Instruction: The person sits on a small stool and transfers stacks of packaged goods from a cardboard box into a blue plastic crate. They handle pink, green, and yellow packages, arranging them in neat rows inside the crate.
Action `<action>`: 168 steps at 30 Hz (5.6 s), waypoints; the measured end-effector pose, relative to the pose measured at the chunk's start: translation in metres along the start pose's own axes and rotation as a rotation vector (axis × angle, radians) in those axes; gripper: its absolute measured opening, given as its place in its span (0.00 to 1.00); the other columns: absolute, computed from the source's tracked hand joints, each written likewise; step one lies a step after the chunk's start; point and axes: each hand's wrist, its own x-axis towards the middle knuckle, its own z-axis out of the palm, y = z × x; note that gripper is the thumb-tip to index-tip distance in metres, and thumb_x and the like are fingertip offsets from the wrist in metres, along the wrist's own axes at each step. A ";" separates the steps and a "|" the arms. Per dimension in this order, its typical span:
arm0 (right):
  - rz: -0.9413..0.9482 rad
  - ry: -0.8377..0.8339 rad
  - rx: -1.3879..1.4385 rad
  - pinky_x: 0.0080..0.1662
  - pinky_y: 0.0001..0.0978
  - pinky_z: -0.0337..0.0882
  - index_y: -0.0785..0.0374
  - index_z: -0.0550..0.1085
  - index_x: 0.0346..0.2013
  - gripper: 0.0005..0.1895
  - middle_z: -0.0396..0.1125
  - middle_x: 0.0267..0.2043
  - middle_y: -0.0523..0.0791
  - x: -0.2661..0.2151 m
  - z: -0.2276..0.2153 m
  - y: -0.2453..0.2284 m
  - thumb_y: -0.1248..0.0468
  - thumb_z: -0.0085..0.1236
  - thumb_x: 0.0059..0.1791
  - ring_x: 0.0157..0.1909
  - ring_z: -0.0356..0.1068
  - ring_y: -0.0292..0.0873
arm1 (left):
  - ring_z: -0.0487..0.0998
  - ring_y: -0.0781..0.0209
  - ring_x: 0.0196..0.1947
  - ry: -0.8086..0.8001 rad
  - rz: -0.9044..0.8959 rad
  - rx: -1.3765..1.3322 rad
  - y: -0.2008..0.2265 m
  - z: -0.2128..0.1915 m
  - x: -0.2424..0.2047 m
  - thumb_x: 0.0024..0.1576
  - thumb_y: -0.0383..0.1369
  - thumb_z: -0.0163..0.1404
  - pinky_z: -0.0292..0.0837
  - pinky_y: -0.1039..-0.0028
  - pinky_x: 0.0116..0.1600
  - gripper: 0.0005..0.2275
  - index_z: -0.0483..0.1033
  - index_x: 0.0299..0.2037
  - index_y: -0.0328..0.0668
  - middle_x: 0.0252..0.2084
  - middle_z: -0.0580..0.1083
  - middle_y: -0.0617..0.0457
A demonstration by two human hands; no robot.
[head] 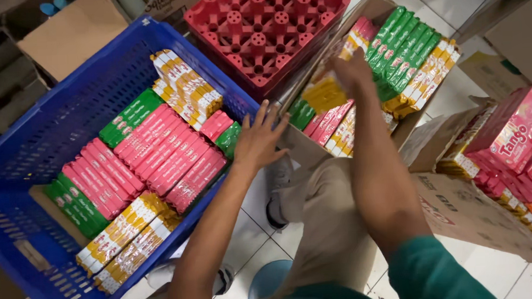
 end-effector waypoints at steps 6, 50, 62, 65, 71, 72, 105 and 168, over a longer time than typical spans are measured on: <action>-0.182 -0.056 0.388 0.51 0.42 0.84 0.57 0.53 0.73 0.42 0.67 0.63 0.54 -0.070 -0.041 -0.010 0.64 0.52 0.44 0.58 0.76 0.54 | 0.64 0.39 0.70 0.311 0.099 0.033 0.001 0.003 -0.006 0.49 0.57 0.61 0.64 0.40 0.61 0.30 0.75 0.53 0.43 0.64 0.70 0.44; -0.923 -0.672 -0.661 0.46 0.58 0.73 0.65 0.59 0.73 0.31 0.61 0.65 0.62 -0.196 0.225 -0.084 0.62 0.53 0.57 0.57 0.66 0.64 | 0.74 0.34 0.49 -0.282 -0.615 -0.120 -0.251 -0.039 -0.390 0.51 0.49 0.60 0.75 0.47 0.46 0.41 0.55 0.70 0.35 0.62 0.67 0.34; -0.936 -0.646 -0.658 0.47 0.55 0.71 0.63 0.61 0.73 0.30 0.65 0.60 0.56 -0.177 0.211 -0.079 0.62 0.54 0.56 0.56 0.68 0.59 | 0.67 0.35 0.59 -0.475 -0.733 -0.270 -0.231 -0.058 -0.383 0.62 0.58 0.41 0.68 0.44 0.57 0.35 0.57 0.69 0.35 0.65 0.62 0.33; -0.982 -0.649 -0.637 0.48 0.52 0.71 0.61 0.62 0.73 0.30 0.66 0.59 0.55 -0.166 0.205 -0.076 0.60 0.55 0.56 0.56 0.69 0.58 | 0.50 0.37 0.71 -0.394 -0.771 -0.223 -0.223 -0.043 -0.371 0.63 0.57 0.39 0.51 0.41 0.68 0.36 0.51 0.73 0.38 0.74 0.49 0.37; -0.968 -0.636 -0.611 0.46 0.46 0.71 0.56 0.63 0.72 0.31 0.67 0.57 0.53 -0.147 0.196 -0.071 0.58 0.56 0.54 0.53 0.70 0.53 | 0.35 0.40 0.79 -0.286 -0.676 -0.129 -0.200 0.009 -0.371 0.62 0.64 0.27 0.29 0.39 0.74 0.40 0.35 0.79 0.50 0.81 0.39 0.42; -1.006 -0.627 -0.604 0.44 0.43 0.70 0.54 0.65 0.71 0.30 0.68 0.54 0.51 -0.136 0.195 -0.068 0.58 0.58 0.54 0.49 0.71 0.49 | 0.36 0.40 0.79 -0.210 -0.676 -0.157 -0.200 0.019 -0.374 0.62 0.63 0.30 0.27 0.38 0.74 0.38 0.39 0.79 0.53 0.81 0.41 0.43; -0.003 0.493 -0.110 0.49 0.42 0.79 0.34 0.83 0.38 0.19 0.77 0.39 0.41 0.164 0.010 0.167 0.35 0.68 0.38 0.49 0.77 0.48 | 0.44 0.37 0.79 -0.072 0.082 -0.058 0.006 -0.021 -0.004 0.58 0.51 0.53 0.50 0.33 0.70 0.30 0.66 0.70 0.52 0.78 0.52 0.42; -0.112 0.255 0.134 0.70 0.48 0.63 0.47 0.26 0.76 0.73 0.41 0.82 0.50 0.124 0.012 0.114 0.37 0.77 0.44 0.76 0.53 0.60 | 0.60 0.42 0.72 0.199 -0.009 -0.080 0.001 0.009 -0.009 0.52 0.54 0.58 0.56 0.33 0.66 0.29 0.76 0.56 0.42 0.66 0.68 0.41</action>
